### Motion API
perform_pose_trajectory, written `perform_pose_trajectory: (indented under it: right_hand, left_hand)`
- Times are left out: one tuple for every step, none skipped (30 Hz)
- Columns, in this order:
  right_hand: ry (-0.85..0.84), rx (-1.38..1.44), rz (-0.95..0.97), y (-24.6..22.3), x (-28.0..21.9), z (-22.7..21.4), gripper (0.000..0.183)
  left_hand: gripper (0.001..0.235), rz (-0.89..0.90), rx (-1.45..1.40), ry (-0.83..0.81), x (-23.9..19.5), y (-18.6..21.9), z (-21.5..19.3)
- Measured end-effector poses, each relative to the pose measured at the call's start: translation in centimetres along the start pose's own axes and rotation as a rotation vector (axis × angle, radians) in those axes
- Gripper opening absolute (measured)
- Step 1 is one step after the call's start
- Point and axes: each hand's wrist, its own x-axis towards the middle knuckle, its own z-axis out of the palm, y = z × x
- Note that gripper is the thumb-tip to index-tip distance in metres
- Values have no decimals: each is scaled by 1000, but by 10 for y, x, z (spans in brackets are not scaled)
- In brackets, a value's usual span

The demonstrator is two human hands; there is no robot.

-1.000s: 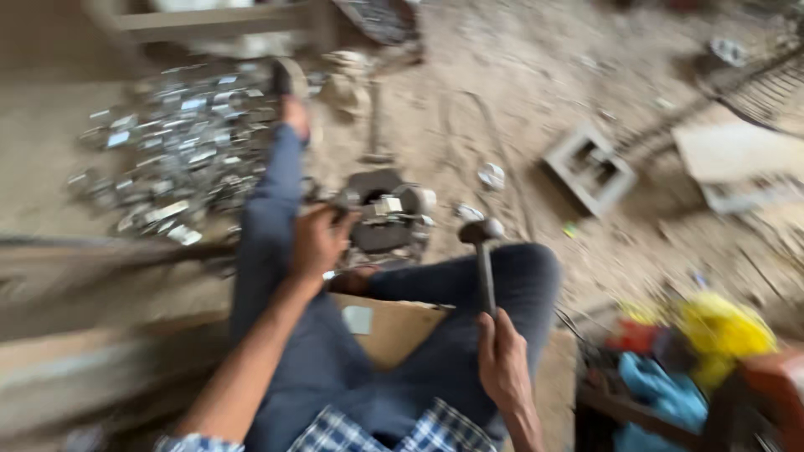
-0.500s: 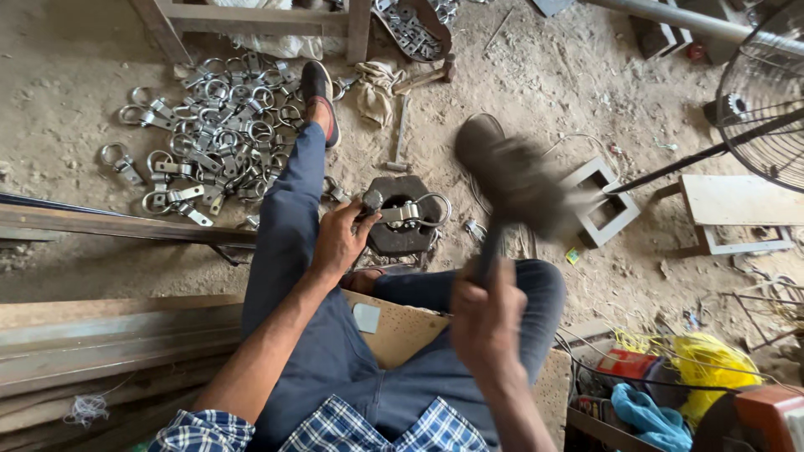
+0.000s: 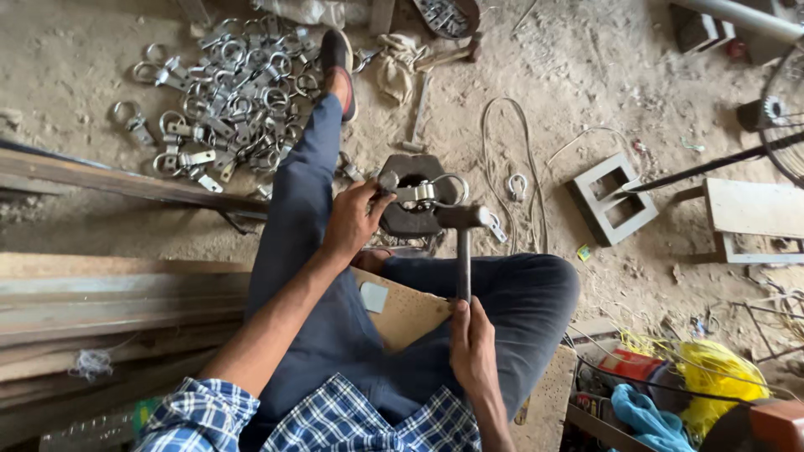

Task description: The person holds metal components against a central block and strikes them with a hammer, then uses a thin metal rod to strike specific parts of the assembly before placing components aside.

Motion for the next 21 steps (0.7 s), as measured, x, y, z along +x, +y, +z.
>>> perform_pose_trajectory:
  right_hand:
    - [-12,77,95,4,-2,3,38]
    - [-25,152,187,9,-1,5,41]
    - [-22,162,239,13,0,5,40]
    - [-20,175,289,16,3,6,39]
    - [-19,188,340,17,6,8,39]
    - [-22,186,324,19,6,8,38]
    - [-26,184,308,19,7,9,38]
    - [-25,180,292,20,8,8,37]
    - [-15,132,251,20,8,8,38]
    - [-4,89,210,19,8,9,39]
    - [7,46,168,18,8,10,39]
    - [18,19,150,17,9,10,39]
    - [30,-8,133,15,9,10,38]
    - [41,-34,117,14,8,10,38]
    - [31,2,178,12,9,10,38]
    - [20,40,238,11,10,11,39]
    - [9,78,298,9,11,11,39]
    - [-5,97,348,8,12,12,40]
    - [-20,116,399,7,12,12,41]
    - [-33,135,446,7,15,13,41]
    - [-39,126,455,7,18,14,42]
  left_hand:
    - [20,29,-4,15,0,2,-1]
    - [20,59,-8,32,1,4,-1]
    - [19,64,-19,34,0,6,0]
    - [19,71,-24,35,0,6,0]
    - [19,78,-30,37,0,5,-2]
    - [20,36,-7,20,-1,5,-3]
    - [20,-6,16,4,-1,3,-3]
    - [20,-46,33,-14,-1,1,-1]
    - [20,-32,-37,8,-2,0,0]
    - [21,-15,-105,29,-1,-2,0]
    - [22,2,-172,49,-2,-3,-1]
    - [21,-33,-219,60,-2,-4,-2]
    - [21,-68,-265,70,-2,-4,-3]
    - [20,-105,-312,79,-3,-5,-5]
    - [19,-119,-304,111,-4,-6,-6]
    - [18,-133,-295,144,-5,-8,-9]
    - [17,-147,-285,177,-6,-10,-11]
    - [17,-154,-310,205,-6,-12,-14]
    - [17,-161,-334,234,-7,-15,-15]
    - [17,-165,-360,263,-7,-18,-16]
    - [17,-154,-390,276,-7,-20,-17]
